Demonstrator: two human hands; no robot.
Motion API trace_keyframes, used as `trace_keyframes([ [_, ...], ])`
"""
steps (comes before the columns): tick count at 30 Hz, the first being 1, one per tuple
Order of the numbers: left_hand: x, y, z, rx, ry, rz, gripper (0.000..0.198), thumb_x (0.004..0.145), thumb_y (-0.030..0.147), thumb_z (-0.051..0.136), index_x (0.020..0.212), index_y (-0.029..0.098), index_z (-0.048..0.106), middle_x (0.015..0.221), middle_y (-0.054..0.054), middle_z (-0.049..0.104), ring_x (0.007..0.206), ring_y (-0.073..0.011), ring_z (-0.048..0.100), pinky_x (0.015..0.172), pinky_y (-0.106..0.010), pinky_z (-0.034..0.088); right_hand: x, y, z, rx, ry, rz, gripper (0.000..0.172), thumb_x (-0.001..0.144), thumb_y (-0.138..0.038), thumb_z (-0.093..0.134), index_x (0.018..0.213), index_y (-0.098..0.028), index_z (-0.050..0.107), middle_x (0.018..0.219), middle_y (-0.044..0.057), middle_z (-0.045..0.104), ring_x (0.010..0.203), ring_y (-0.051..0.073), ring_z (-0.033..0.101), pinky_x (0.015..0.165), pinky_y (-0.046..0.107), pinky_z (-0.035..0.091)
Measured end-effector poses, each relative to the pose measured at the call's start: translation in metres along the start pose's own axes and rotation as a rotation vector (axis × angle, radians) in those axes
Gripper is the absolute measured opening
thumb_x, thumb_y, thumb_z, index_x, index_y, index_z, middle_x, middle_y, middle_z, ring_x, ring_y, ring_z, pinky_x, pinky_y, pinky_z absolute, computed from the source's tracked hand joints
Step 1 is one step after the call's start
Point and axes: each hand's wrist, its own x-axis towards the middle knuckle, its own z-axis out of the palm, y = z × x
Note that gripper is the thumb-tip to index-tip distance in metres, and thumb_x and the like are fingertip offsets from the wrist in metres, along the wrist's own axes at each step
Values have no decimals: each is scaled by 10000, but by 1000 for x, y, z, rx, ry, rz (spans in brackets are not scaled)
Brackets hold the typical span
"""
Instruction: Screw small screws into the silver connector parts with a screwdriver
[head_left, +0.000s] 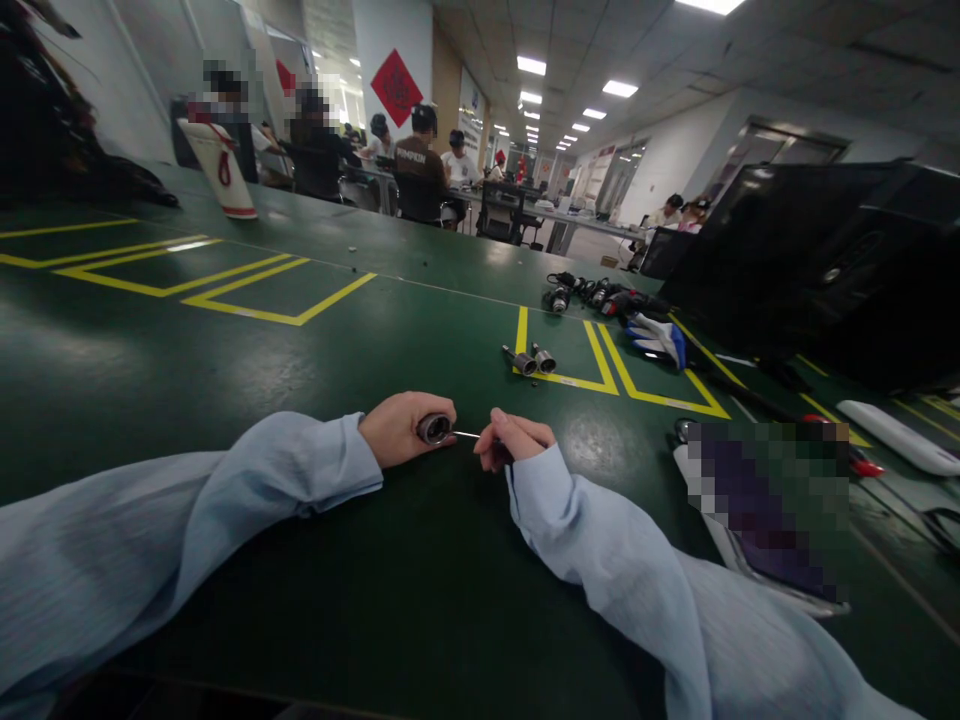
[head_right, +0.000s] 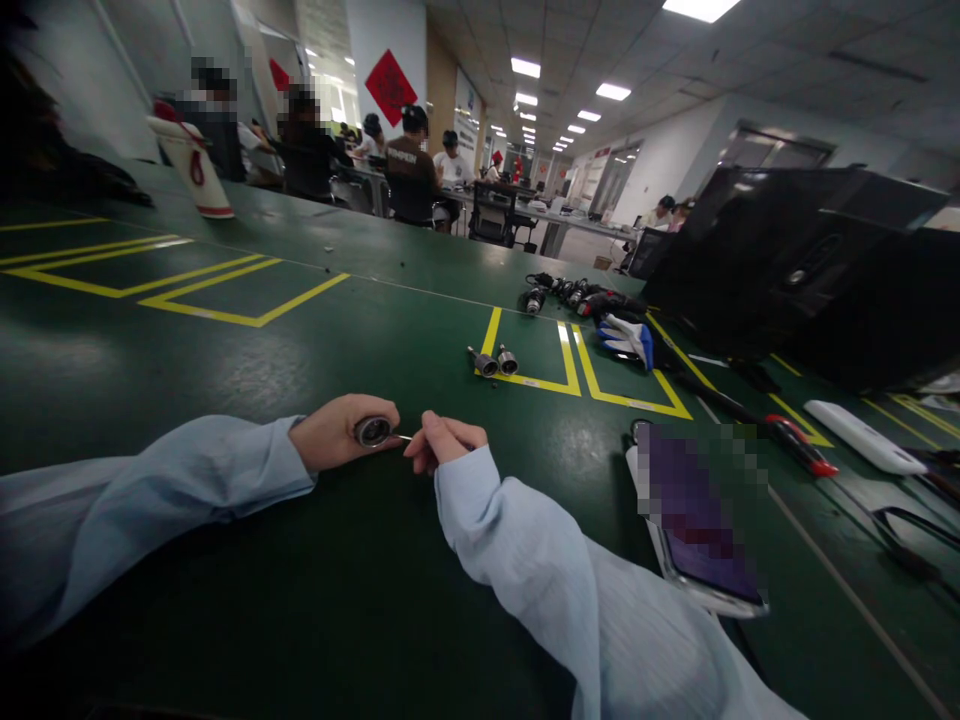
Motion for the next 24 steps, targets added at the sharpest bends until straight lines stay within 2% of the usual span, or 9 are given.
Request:
trace_keyframes([
  [3, 0, 1, 0, -24, -2, 26, 210, 734, 329, 551, 655, 139, 509, 587, 23, 495, 535, -93, 459, 502, -197, 344, 11, 4, -5, 180, -71, 117, 415, 643, -528, 606, 468, -151, 598, 372, -9, 527, 322, 77, 432, 366, 215, 305],
  [6, 1, 2, 0, -69, -29, 49, 200, 726, 318, 561, 668, 132, 516, 607, 13, 509, 547, -97, 470, 514, -202, 359, 17, 7, -7, 254, -106, 184, 419, 589, -536, 639, 433, -151, 583, 348, -5, 525, 302, 87, 438, 350, 217, 298],
  [14, 1, 4, -1, -133, -45, 26, 196, 715, 310, 574, 674, 125, 522, 608, 12, 514, 545, -95, 476, 503, -198, 372, -1, 1, -2, 117, 18, -46, 437, 697, -531, 559, 511, -140, 620, 376, -8, 512, 334, 68, 407, 369, 214, 284],
  [17, 2, 5, -1, -159, -40, 18, 200, 710, 310, 582, 669, 127, 513, 602, 17, 508, 540, -90, 471, 494, -194, 373, -3, -2, -1, 96, 27, -40, 429, 703, -528, 557, 529, -141, 620, 389, -9, 511, 343, 67, 404, 377, 215, 285],
  [24, 1, 1, -1, -293, 3, 54, 196, 700, 291, 602, 678, 125, 501, 629, 17, 510, 561, -85, 489, 515, -191, 404, 2, 5, 1, 206, -78, 40, 393, 675, -514, 600, 598, -133, 650, 530, 28, 621, 429, 90, 495, 443, 232, 391],
])
